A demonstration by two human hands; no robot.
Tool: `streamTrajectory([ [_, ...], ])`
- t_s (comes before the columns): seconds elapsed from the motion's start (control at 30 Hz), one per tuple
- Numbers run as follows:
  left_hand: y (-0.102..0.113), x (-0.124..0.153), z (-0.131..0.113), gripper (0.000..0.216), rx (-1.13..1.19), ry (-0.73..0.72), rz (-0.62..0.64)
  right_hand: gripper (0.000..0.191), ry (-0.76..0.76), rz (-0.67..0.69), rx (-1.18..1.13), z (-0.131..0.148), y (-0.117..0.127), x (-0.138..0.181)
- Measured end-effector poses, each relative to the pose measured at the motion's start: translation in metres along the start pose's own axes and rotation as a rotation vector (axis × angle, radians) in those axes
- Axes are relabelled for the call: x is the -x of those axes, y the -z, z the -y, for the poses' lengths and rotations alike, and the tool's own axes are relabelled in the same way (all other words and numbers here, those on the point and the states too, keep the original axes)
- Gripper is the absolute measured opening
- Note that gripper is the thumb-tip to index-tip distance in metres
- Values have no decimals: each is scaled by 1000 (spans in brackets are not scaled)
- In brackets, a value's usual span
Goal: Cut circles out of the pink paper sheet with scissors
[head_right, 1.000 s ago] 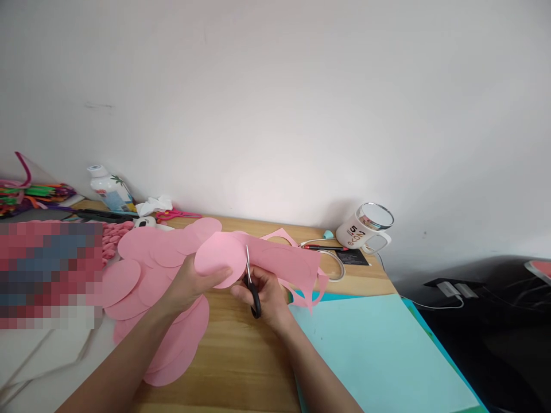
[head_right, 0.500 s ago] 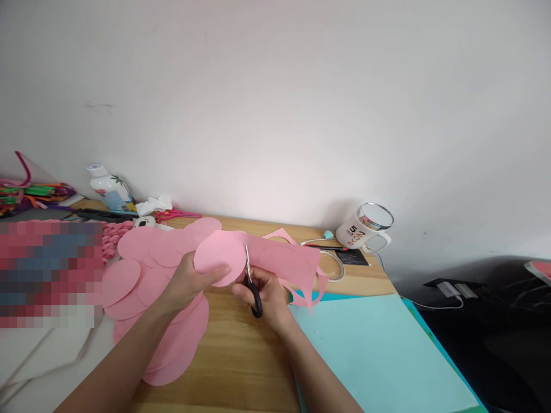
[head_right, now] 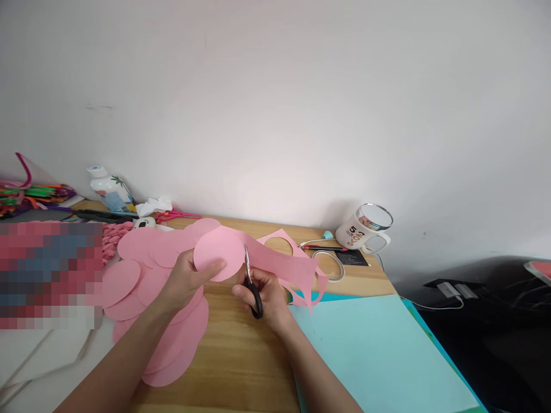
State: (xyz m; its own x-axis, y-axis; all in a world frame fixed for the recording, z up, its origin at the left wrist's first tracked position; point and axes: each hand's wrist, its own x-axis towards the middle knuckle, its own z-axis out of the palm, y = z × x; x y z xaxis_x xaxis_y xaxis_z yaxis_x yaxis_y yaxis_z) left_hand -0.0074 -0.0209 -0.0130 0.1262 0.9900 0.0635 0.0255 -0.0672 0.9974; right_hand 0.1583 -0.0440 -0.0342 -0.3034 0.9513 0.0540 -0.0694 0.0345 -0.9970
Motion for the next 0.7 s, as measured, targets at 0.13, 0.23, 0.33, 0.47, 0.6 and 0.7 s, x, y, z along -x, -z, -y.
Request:
streamTrajectory([
  [0.13,-2,1,0,24,31,7,-21,36,0,2,8,0,-1,0],
  [0.23,-5,3,-3,29,19,37,-5,38,8,7,17,1,-1,0],
  [0.33,-6,4,-5,29,-24,49,41,38,27,17,12,1,-2,0],
  [0.47,-5,4,-8,17,-88,51,68,35,-1,-1,28,1,-1,-1],
  [0.6,-6,5,-12,12,-110,81,134,34,16,-28,33,1,2,-2],
  [0.7,-6,6,-16,12,-121,83,176,34,26,-21,28,0,5,-2],
])
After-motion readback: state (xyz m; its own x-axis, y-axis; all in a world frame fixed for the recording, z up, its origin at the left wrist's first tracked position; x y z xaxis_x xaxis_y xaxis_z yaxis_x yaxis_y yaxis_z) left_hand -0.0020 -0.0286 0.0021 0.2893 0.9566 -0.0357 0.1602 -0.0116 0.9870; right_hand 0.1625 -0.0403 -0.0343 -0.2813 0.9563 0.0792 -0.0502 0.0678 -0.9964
